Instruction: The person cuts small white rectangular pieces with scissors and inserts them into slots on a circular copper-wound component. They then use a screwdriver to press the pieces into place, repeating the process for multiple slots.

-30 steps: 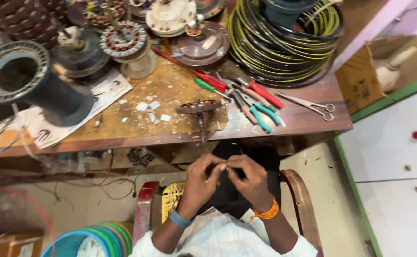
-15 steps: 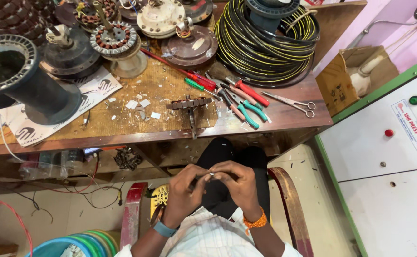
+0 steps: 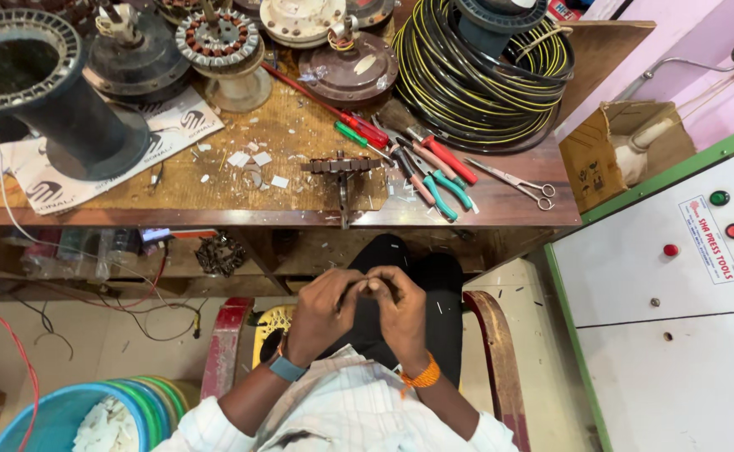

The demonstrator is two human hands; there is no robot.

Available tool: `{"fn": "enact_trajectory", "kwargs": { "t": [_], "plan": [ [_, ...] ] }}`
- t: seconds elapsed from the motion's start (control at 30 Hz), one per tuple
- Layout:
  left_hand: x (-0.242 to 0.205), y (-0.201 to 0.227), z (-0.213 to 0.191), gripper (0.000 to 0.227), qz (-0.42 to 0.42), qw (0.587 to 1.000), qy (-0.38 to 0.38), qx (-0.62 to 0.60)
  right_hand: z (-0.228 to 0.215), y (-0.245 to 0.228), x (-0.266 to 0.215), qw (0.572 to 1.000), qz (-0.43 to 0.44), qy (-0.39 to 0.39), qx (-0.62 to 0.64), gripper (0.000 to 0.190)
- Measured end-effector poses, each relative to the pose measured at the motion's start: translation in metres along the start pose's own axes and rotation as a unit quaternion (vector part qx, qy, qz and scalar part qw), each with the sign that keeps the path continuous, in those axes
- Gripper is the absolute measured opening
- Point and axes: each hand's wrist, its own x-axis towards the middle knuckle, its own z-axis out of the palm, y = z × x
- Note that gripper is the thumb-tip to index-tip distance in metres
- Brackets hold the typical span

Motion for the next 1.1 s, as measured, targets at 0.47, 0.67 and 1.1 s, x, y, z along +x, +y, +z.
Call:
{"fn": "enact_trajectory", "kwargs": {
  "t": [0.47, 0.67, 1.1],
  "plan": [
    [0.014, -0.007, -0.020, 0.014, -0.072, 0.994, -0.065, -0.046, -0.008, -0.005, 0.005, 0.994, -0.054, 0.027, -0.095, 0.015],
    [0.012, -0.011, -0.032, 0.032, -0.070, 0.979, -0.145, -0.127, -0.011, 0.000, 0.009, 0.949, 0.135, -0.071, 0.276, 0.011],
    [0.009, -0.027, -0.022, 0.018, -0.161, 0.941, -0.199, -0.223, -0.021, 0.010, 0.000, 0.864, 0.230, -0.100, 0.436, 0.010]
  ]
}}
